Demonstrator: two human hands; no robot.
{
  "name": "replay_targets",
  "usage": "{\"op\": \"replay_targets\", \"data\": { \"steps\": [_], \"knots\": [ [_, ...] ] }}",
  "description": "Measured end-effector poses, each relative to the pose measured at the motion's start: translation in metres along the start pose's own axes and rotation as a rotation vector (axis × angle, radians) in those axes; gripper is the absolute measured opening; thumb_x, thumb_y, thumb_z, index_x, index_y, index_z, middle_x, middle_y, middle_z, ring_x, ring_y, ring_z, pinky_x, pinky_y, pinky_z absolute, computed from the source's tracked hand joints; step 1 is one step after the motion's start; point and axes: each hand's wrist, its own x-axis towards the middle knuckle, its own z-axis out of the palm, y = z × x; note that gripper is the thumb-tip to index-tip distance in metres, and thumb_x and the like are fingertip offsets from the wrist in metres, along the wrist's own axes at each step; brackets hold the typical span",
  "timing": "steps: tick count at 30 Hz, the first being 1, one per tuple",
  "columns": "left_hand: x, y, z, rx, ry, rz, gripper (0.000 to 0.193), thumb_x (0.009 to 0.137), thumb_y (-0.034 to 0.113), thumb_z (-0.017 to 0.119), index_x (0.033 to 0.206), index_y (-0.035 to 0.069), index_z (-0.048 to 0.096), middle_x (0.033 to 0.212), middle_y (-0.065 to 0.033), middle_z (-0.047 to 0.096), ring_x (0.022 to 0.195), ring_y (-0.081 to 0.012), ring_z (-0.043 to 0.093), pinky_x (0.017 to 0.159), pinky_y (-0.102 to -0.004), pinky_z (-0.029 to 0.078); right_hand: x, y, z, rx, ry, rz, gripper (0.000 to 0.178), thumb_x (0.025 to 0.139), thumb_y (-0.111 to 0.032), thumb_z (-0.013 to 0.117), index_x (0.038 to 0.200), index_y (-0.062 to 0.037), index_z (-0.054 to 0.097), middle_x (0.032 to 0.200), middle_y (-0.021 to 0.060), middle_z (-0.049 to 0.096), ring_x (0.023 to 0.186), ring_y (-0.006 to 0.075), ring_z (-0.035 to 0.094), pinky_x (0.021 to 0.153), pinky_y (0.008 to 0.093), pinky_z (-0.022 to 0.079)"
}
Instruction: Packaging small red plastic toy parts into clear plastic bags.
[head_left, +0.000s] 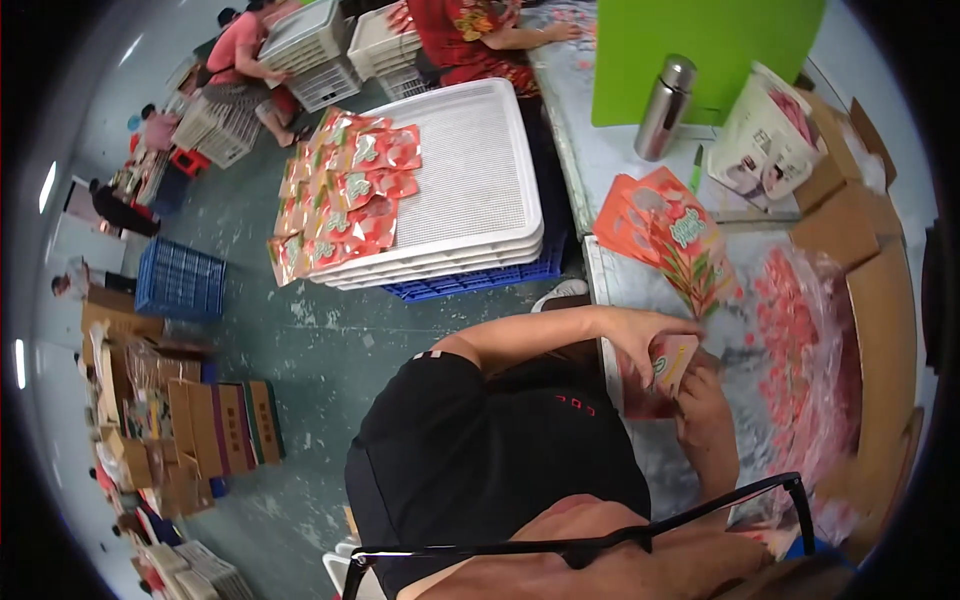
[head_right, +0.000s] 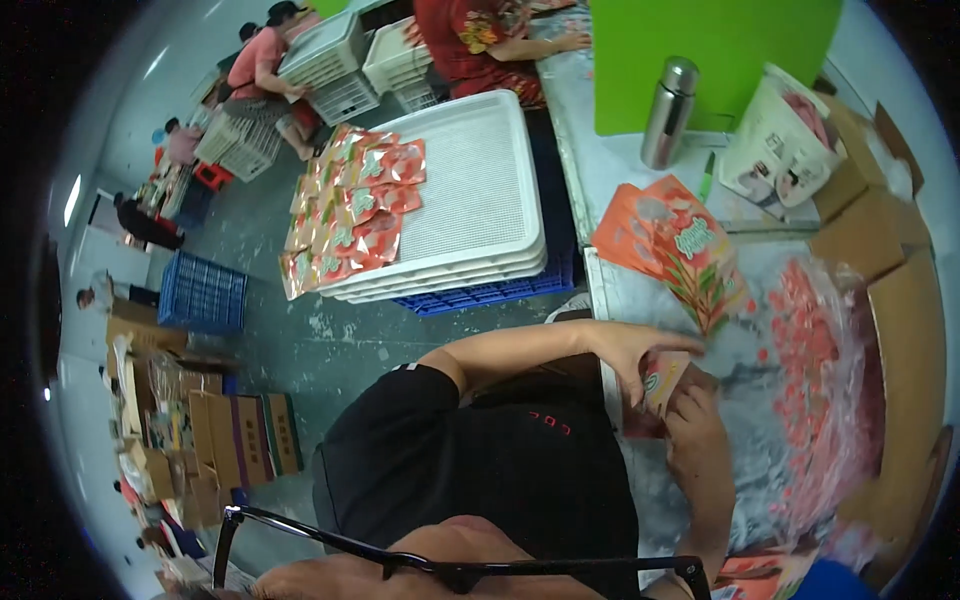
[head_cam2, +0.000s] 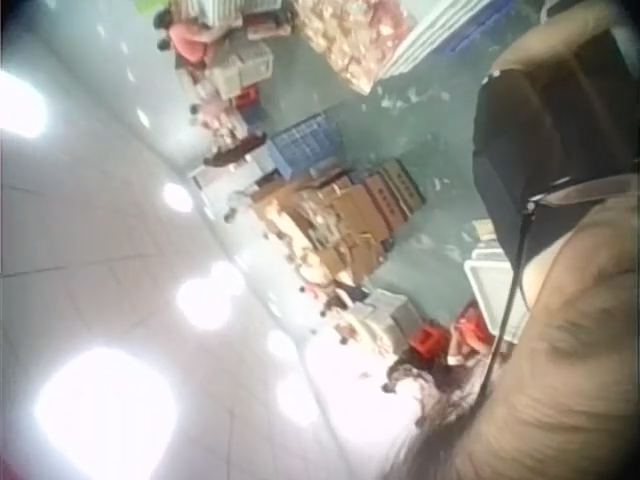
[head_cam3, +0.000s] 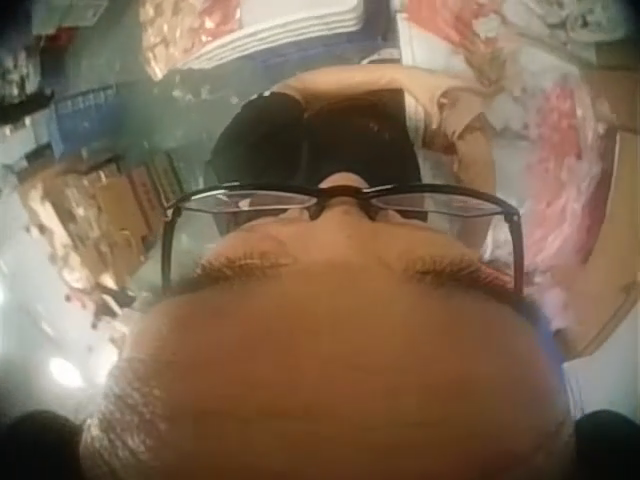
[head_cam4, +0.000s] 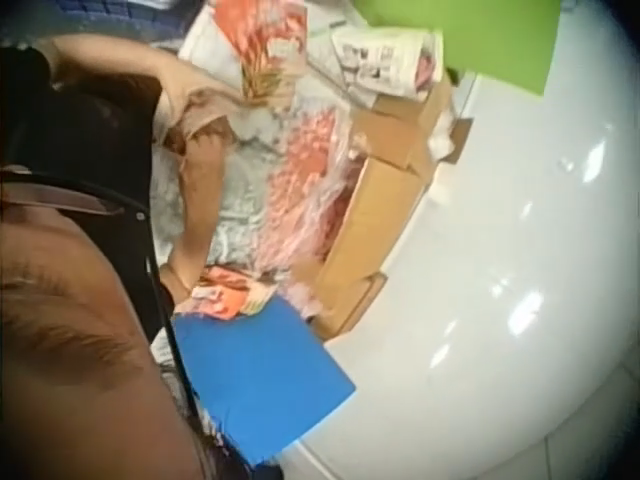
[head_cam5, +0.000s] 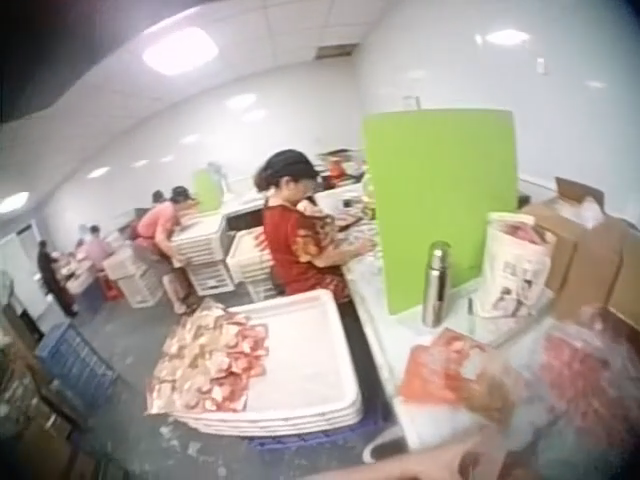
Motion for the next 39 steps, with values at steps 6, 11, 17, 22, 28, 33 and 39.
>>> {"op": "replay_targets", "data": {
  "steps": [6,11,17,22,28,33,39],
  "knots": [
    [0.000,0.009,0.015,-0.315,-0.189,-0.155,0.064,0.062,0.011,0.089,0.120,0.002,0.062,0.098,-0.0081,0.073,0.089,-0.0135,0.067,0.079,-0.0301,0.053,-0.011,0.007,0.007,0.036,-0.175,0.302,0.019,0.073,-0.003,0.063,0.091,0.0036,0.065,0.100,0.0196,0.064,0.093,0.0391,0.060,0.081,0.0446,0.049],
    [-0.008,0.010,0.033,-0.312,-0.085,-0.258,0.045,0.066,0.006,0.085,0.107,0.002,0.068,0.090,-0.0066,0.074,0.083,-0.0121,0.068,0.073,-0.0275,0.054,0.002,0.023,0.008,0.127,-0.480,0.350,0.015,0.073,-0.004,0.064,0.086,0.0025,0.067,0.094,0.0189,0.063,0.090,0.0396,0.061,0.079,0.0450,0.049],
    [-0.011,0.007,0.029,-0.408,-0.047,-0.213,0.024,0.069,0.001,0.083,0.090,0.001,0.071,0.086,-0.0081,0.074,0.077,-0.0123,0.068,0.068,-0.0265,0.054,0.011,-0.018,-0.011,0.190,-0.126,0.389,0.017,0.071,-0.006,0.072,0.085,0.0014,0.067,0.089,0.0184,0.062,0.091,0.0414,0.060,0.080,0.0453,0.049],
    [-0.011,0.027,0.032,-0.359,0.008,-0.192,0.023,0.072,0.001,0.082,0.091,-0.001,0.070,0.087,-0.0086,0.074,0.077,-0.0117,0.068,0.069,-0.0269,0.054,-0.007,0.023,0.017,0.103,-0.173,0.350,0.020,0.072,-0.006,0.071,0.090,0.0012,0.067,0.091,0.0192,0.062,0.091,0.0419,0.060,0.080,0.0453,0.049],
    [-0.012,-0.004,0.046,-0.366,-0.006,-0.217,0.028,0.075,0.000,0.079,0.102,-0.002,0.071,0.091,-0.0093,0.074,0.084,-0.0134,0.068,0.076,-0.0278,0.054,-0.008,0.026,0.016,0.171,-0.451,0.392,0.030,0.075,-0.006,0.070,0.104,-0.0014,0.064,0.098,0.0232,0.063,0.092,0.0430,0.060,0.081,0.0462,0.049],
    [-0.012,-0.026,0.027,-0.302,0.206,-0.183,0.021,0.080,0.005,0.077,0.100,0.001,0.073,0.092,-0.0054,0.073,0.083,-0.0106,0.067,0.075,-0.0283,0.055,-0.010,0.006,0.011,-0.121,0.458,0.401,0.052,0.073,-0.003,0.076,0.123,-0.0025,0.060,0.101,0.0145,0.067,0.085,0.0351,0.066,0.083,0.0418,0.052],
    [-0.008,-0.002,0.018,-0.630,0.383,-0.293,0.033,0.086,-0.003,0.066,0.119,-0.004,0.065,0.109,-0.0088,0.071,0.097,-0.0153,0.066,0.088,-0.0308,0.053,-0.030,0.059,0.075,0.817,0.632,0.732,0.017,0.086,-0.007,0.073,0.101,0.0014,0.069,0.082,-0.0008,0.066,0.075,0.0058,0.057,0.070,0.0223,0.047]
  ]
}}
